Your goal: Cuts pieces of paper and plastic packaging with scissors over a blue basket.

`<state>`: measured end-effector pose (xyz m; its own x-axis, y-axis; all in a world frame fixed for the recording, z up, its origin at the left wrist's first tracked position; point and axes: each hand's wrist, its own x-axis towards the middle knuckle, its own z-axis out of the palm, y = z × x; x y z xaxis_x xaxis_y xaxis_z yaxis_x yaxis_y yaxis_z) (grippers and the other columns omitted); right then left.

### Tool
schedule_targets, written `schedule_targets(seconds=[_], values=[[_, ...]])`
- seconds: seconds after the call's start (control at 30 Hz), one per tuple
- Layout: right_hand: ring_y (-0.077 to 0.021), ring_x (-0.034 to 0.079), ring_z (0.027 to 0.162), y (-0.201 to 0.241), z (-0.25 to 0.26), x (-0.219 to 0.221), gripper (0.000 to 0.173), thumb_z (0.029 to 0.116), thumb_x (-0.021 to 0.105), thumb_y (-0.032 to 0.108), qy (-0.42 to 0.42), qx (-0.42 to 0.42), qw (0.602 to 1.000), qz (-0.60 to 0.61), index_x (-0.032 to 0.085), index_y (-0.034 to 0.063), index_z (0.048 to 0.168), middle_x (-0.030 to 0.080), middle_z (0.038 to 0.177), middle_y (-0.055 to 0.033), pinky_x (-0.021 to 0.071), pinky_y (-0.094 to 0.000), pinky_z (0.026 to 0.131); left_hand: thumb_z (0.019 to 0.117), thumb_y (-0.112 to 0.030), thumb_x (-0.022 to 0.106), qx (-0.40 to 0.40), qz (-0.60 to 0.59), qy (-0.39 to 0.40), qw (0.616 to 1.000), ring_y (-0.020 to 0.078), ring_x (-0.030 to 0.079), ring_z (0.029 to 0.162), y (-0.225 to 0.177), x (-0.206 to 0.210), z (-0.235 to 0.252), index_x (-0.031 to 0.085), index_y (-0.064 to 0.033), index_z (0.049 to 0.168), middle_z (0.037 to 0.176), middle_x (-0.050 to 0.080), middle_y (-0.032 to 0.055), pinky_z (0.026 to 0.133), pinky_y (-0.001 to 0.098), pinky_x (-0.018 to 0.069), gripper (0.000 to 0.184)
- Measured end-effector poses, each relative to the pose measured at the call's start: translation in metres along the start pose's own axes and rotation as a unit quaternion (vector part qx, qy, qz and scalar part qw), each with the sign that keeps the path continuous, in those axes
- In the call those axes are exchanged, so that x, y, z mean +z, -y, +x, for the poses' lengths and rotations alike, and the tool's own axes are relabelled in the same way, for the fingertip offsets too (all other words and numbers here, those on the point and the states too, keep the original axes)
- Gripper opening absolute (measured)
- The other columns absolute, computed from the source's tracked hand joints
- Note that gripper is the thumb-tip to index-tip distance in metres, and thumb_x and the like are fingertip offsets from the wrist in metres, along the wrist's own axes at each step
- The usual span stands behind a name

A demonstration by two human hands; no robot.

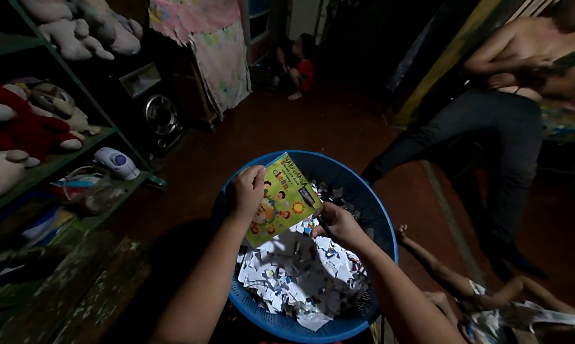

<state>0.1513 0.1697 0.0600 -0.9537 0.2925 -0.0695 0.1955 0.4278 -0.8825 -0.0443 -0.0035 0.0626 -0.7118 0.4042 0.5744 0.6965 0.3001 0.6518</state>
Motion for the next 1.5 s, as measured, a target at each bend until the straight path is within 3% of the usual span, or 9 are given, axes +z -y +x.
schedule_targets(seconds=[0.1, 0.23, 0.37, 0.47, 0.6, 0.87, 1.07, 1.3, 1.5], values=[[-0.0001, 0.052, 0.056, -0.001, -0.001, 0.001, 0.050, 0.0752, 0.089, 0.032, -0.005, 0.001, 1.000, 0.022, 0.060, 0.0039, 0.106, 0.056, 0.069, 0.0076, 0.0473, -0.0181, 0.057, 0.1052, -0.016, 0.055, 0.007, 0.008, -0.004, 1.000, 0.0297, 0.071, 0.090, -0.001, -0.001, 0.000, 0.073, 0.0015, 0.110, 0.101, 0.073, 0.0174, 0.082, 0.0501, 0.0565, 0.026], [0.0000, 0.051, 0.060, -0.003, 0.001, 0.003, 0.077, 0.0676, 0.086, 0.059, 0.001, 0.002, 1.000, -0.004, 0.055, 0.0055, 0.113, 0.054, 0.073, 0.0092, 0.0466, -0.0207, 0.060, 0.1046, -0.016, 0.056, 0.019, 0.005, 0.023, 1.000, 0.0308, 0.071, 0.091, -0.004, -0.001, -0.001, 0.074, 0.0017, 0.109, 0.102, 0.073, 0.0179, 0.083, 0.0513, 0.0567, 0.025], [-0.0011, 0.056, 0.064, -0.005, 0.001, 0.003, 0.094, 0.0644, 0.084, 0.066, 0.008, -0.010, 1.000, -0.015, 0.049, 0.0033, 0.124, 0.059, 0.076, 0.0072, 0.0508, -0.0223, 0.063, 0.1044, -0.018, 0.056, 0.047, 0.012, 0.026, 0.999, 0.0280, 0.072, 0.088, -0.004, 0.002, -0.003, 0.075, -0.0011, 0.108, 0.100, 0.074, 0.0150, 0.079, 0.0493, 0.0576, 0.026], [0.0000, 0.055, 0.064, -0.004, 0.000, 0.003, 0.088, 0.0664, 0.086, 0.063, 0.006, -0.011, 1.000, -0.011, 0.050, 0.0045, 0.122, 0.059, 0.077, 0.0079, 0.0499, -0.0207, 0.063, 0.1042, -0.017, 0.057, 0.047, 0.010, 0.025, 0.999, 0.0281, 0.072, 0.088, -0.004, 0.002, -0.003, 0.075, -0.0012, 0.108, 0.100, 0.074, 0.0151, 0.079, 0.0489, 0.0573, 0.025], [-0.0003, 0.054, 0.056, 0.002, -0.002, 0.006, 0.062, 0.0724, 0.090, 0.032, -0.012, 0.007, 1.000, 0.025, 0.051, 0.0061, 0.113, 0.057, 0.068, 0.0083, 0.0483, -0.0191, 0.057, 0.1038, -0.016, 0.057, 0.040, 0.009, 0.015, 0.999, 0.0280, 0.072, 0.085, -0.005, 0.002, -0.003, 0.075, -0.0002, 0.107, 0.098, 0.074, 0.0154, 0.077, 0.0486, 0.0577, 0.024], [-0.0057, 0.066, 0.088, -0.003, -0.001, 0.008, 0.101, 0.0626, 0.080, 0.073, -0.027, -0.014, 0.999, -0.014, 0.051, 0.0018, 0.128, 0.067, 0.102, -0.0024, 0.0568, -0.0278, 0.079, 0.1036, -0.018, 0.057, 0.072, 0.011, 0.044, 0.996, 0.0274, 0.072, 0.087, -0.009, 0.006, -0.009, 0.076, -0.0022, 0.107, 0.098, 0.074, 0.0136, 0.078, 0.0486, 0.0582, 0.025], [-0.0038, 0.063, 0.072, 0.006, -0.003, 0.007, 0.071, 0.0686, 0.091, 0.042, -0.038, 0.023, 0.999, 0.016, 0.055, 0.0033, 0.116, 0.065, 0.089, -0.0004, 0.0547, -0.0229, 0.066, 0.1030, -0.016, 0.057, 0.074, 0.005, 0.032, 0.997, 0.0281, 0.073, 0.087, -0.008, 0.008, -0.009, 0.076, -0.0011, 0.107, 0.099, 0.075, 0.0145, 0.078, 0.0487, 0.0579, 0.024], [-0.0088, 0.065, 0.092, 0.000, -0.002, 0.008, 0.103, 0.0603, 0.082, 0.074, -0.041, -0.002, 0.999, -0.027, 0.052, 0.0017, 0.128, 0.066, 0.104, -0.0047, 0.0555, -0.0313, 0.082, 0.1022, -0.016, 0.057, 0.107, 0.007, 0.061, 0.992, 0.0257, 0.072, 0.084, -0.010, 0.011, -0.013, 0.077, -0.0024, 0.105, 0.095, 0.074, 0.0125, 0.076, 0.0462, 0.0584, 0.024], [-0.0041, 0.061, 0.070, 0.005, -0.001, 0.008, 0.079, 0.0645, 0.090, 0.053, -0.050, 0.038, 0.998, 0.009, 0.055, 0.0051, 0.116, 0.063, 0.086, 0.0012, 0.0538, -0.0242, 0.065, 0.1013, -0.015, 0.058, 0.114, 0.002, 0.039, 0.993, 0.0248, 0.072, 0.082, -0.010, 0.012, -0.013, 0.077, -0.0018, 0.104, 0.094, 0.075, 0.0125, 0.075, 0.0439, 0.0588, 0.023]])
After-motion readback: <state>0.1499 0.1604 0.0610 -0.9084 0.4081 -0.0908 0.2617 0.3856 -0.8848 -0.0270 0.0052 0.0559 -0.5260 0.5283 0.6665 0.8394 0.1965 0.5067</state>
